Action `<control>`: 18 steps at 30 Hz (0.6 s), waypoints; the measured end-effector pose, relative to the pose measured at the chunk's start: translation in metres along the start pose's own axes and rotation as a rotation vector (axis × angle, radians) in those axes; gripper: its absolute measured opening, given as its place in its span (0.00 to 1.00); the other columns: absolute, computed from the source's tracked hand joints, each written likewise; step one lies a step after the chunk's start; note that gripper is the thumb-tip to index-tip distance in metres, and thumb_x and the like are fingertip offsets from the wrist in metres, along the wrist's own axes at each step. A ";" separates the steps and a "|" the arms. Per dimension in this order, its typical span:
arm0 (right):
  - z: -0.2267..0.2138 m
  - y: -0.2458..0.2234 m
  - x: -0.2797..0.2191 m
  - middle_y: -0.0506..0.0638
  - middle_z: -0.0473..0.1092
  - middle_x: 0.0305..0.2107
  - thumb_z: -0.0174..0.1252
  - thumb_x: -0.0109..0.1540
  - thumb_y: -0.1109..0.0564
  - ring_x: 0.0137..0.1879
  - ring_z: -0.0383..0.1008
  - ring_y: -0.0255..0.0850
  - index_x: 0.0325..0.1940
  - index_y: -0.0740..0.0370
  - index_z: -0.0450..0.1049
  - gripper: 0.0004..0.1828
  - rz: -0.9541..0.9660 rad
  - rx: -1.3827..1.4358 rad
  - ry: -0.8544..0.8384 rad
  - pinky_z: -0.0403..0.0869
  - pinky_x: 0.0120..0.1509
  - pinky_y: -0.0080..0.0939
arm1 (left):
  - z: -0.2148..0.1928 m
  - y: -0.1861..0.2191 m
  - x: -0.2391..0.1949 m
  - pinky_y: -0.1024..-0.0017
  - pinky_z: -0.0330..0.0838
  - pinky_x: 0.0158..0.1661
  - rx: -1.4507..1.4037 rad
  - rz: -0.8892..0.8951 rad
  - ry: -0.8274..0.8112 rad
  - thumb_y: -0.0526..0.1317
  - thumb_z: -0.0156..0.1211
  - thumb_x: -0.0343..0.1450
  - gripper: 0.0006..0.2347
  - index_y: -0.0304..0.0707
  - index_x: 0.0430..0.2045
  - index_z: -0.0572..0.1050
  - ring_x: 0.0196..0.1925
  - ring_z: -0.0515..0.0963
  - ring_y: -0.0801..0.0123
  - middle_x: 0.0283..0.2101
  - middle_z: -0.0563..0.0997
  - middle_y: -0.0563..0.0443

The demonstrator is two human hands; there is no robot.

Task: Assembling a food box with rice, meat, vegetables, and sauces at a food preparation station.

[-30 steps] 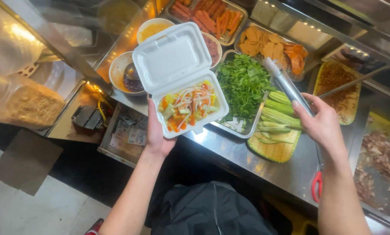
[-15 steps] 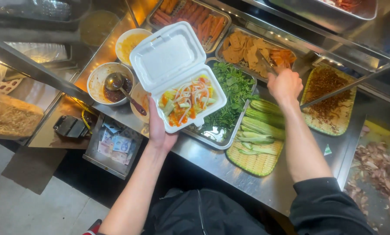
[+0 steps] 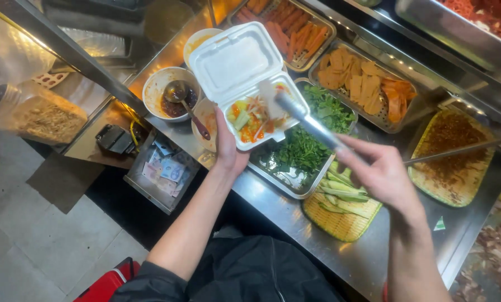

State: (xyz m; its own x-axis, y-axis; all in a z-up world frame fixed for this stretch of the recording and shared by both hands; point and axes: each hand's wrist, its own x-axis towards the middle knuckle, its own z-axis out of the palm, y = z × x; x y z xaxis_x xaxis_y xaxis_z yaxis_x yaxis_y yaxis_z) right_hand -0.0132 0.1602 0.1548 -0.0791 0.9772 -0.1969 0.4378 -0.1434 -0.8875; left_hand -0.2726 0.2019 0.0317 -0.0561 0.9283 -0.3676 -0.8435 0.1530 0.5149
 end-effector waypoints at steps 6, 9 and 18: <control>0.024 -0.024 0.025 0.63 0.78 0.44 0.66 0.62 0.55 0.50 0.77 0.52 0.61 0.55 0.78 0.23 -0.090 -0.185 0.064 0.74 0.55 0.52 | 0.021 0.053 -0.028 0.43 0.67 0.63 0.026 -0.040 0.054 0.71 0.38 0.70 0.34 0.51 0.63 0.68 0.67 0.72 0.49 0.66 0.72 0.44; 0.034 0.005 0.096 0.53 0.78 0.34 0.65 0.64 0.45 0.47 0.77 0.48 0.62 0.48 0.78 0.22 -0.070 -0.359 0.217 0.74 0.52 0.50 | 0.011 0.084 -0.024 0.40 0.68 0.61 0.015 -0.031 0.033 0.71 0.38 0.70 0.34 0.49 0.62 0.69 0.66 0.73 0.46 0.66 0.73 0.42; 0.091 0.109 0.292 0.68 0.77 0.46 0.69 0.60 0.36 0.57 0.76 0.66 0.57 0.53 0.81 0.28 0.198 -0.832 0.278 0.73 0.60 0.64 | -0.015 0.128 -0.003 0.37 0.66 0.62 0.048 -0.068 0.004 0.69 0.36 0.71 0.33 0.50 0.64 0.67 0.68 0.70 0.46 0.66 0.71 0.43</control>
State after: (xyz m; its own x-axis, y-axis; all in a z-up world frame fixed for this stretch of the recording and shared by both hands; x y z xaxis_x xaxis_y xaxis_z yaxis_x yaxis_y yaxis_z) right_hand -0.0701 0.4157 -0.0371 0.2391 0.9646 -0.1110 0.9359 -0.2594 -0.2384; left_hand -0.3882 0.2134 0.0875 -0.0018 0.9138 -0.4063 -0.8187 0.2320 0.5254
